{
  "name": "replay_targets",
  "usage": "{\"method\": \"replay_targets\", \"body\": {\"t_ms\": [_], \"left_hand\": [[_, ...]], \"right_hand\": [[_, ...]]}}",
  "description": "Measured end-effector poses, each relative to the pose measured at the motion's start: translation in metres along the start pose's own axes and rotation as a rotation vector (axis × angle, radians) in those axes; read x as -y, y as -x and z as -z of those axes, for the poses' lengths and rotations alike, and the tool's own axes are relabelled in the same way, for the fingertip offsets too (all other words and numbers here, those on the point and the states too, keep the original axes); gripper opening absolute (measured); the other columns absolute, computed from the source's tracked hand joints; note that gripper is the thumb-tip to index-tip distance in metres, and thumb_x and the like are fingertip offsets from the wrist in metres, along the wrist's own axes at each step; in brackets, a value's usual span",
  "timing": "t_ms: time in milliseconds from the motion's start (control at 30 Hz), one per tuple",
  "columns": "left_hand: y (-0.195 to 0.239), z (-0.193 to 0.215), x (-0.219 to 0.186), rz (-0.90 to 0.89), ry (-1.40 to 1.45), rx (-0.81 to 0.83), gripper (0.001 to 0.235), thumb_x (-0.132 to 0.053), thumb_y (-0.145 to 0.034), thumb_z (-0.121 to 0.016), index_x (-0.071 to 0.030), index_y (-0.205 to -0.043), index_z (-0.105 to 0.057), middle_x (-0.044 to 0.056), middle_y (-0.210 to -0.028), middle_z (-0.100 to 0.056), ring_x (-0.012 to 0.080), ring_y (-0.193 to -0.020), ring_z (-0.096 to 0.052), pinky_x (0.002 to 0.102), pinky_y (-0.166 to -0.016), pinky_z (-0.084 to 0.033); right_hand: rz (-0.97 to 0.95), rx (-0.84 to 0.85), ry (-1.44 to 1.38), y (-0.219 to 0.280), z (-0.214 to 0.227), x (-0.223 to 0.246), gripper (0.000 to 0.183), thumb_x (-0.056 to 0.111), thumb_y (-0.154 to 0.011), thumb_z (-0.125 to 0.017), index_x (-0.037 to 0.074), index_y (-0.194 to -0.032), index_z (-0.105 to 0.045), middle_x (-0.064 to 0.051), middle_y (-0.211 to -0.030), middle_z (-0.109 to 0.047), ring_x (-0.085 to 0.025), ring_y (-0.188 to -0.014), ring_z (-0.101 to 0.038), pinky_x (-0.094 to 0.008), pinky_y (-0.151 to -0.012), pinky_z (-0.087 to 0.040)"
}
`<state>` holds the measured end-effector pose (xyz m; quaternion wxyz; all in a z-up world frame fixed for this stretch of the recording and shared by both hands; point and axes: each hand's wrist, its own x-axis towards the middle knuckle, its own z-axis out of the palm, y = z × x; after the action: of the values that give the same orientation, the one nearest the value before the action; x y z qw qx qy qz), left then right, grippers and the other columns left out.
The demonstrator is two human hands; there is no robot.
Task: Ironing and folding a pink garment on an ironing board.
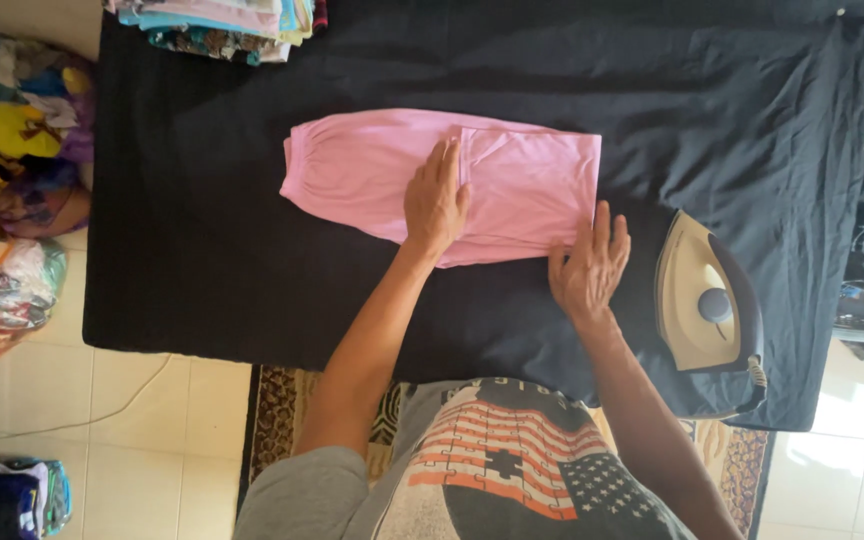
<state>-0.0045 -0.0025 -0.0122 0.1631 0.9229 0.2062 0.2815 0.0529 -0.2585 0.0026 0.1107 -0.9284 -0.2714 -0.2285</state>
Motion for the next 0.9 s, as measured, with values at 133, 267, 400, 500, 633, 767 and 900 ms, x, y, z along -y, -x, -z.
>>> {"method": "replay_targets", "body": {"t_ms": [133,267,400,500,633,767,900], "left_hand": [[0.003,0.009,-0.004,-0.089,-0.114,0.193,0.077,-0.037,-0.092,-0.071,-0.008,-0.157,-0.041,0.019,-0.159,-0.042,0.041,-0.139,-0.047,0.058,-0.109,-0.043],[-0.008,0.028,-0.021,-0.09,-0.115,0.283,0.088,-0.044,-0.087,-0.076,-0.001,-0.156,-0.04,0.022,-0.166,-0.03,0.0447,-0.15,-0.035,0.067,-0.117,-0.034],[-0.029,-0.001,-0.014,-0.193,-0.093,0.39,0.085,-0.052,-0.093,-0.07,-0.007,-0.158,-0.039,0.018,-0.169,-0.023,0.0426,-0.152,-0.032,0.067,-0.12,-0.028],[-0.036,-0.015,0.004,-0.28,-0.038,0.418,0.085,-0.059,-0.091,-0.07,-0.01,-0.157,-0.044,0.014,-0.167,-0.03,0.0395,-0.153,-0.029,0.072,-0.116,-0.028],[-0.036,-0.023,-0.003,-0.331,-0.021,0.376,0.088,-0.061,-0.09,-0.071,-0.006,-0.154,-0.046,0.018,-0.167,-0.027,0.0406,-0.153,-0.027,0.074,-0.115,-0.027],[-0.008,-0.127,-0.054,-0.392,0.287,0.219,0.063,-0.041,-0.103,-0.064,-0.002,-0.149,-0.05,0.025,-0.157,-0.042,0.0388,-0.146,-0.042,0.061,-0.116,-0.038],[-0.048,-0.112,-0.091,-0.586,0.096,0.504,0.074,-0.054,-0.097,-0.059,-0.022,-0.16,-0.037,0.005,-0.171,-0.023,0.0323,-0.157,-0.024,0.067,-0.123,-0.023]], "right_hand": [[0.12,0.239,-0.147,-0.019,0.022,0.008,0.067,0.043,-0.095,-0.058,0.006,-0.15,-0.052,-0.017,-0.16,-0.044,-0.046,-0.146,-0.035,-0.058,-0.117,-0.03],[0.072,0.368,-0.139,-0.001,0.007,0.001,0.073,0.055,-0.097,-0.056,0.007,-0.152,-0.054,-0.014,-0.16,-0.047,-0.046,-0.148,-0.035,-0.061,-0.118,-0.028],[0.024,0.252,-0.107,-0.02,0.013,0.013,0.07,0.049,-0.099,-0.058,0.003,-0.151,-0.051,-0.02,-0.159,-0.045,-0.046,-0.143,-0.041,-0.056,-0.114,-0.036],[-0.026,0.519,-0.131,-0.018,0.02,0.016,0.077,0.053,-0.101,-0.049,0.004,-0.159,-0.038,-0.021,-0.167,-0.031,-0.048,-0.151,-0.027,-0.06,-0.121,-0.025],[-0.124,0.633,-0.134,-0.011,0.019,0.017,0.081,0.058,-0.1,-0.044,0.006,-0.161,-0.033,-0.017,-0.17,-0.023,-0.047,-0.155,-0.017,-0.061,-0.124,-0.017],[-0.129,0.583,-0.114,-0.006,0.013,0.023,0.084,0.055,-0.096,-0.049,0.004,-0.161,-0.033,-0.02,-0.169,-0.024,-0.047,-0.155,-0.017,-0.063,-0.124,-0.014],[-0.143,0.575,-0.131,-0.003,0.02,0.029,0.087,0.062,-0.101,-0.043,0.001,-0.161,-0.028,-0.024,-0.169,-0.02,-0.049,-0.153,-0.02,-0.062,-0.123,-0.019]]}}
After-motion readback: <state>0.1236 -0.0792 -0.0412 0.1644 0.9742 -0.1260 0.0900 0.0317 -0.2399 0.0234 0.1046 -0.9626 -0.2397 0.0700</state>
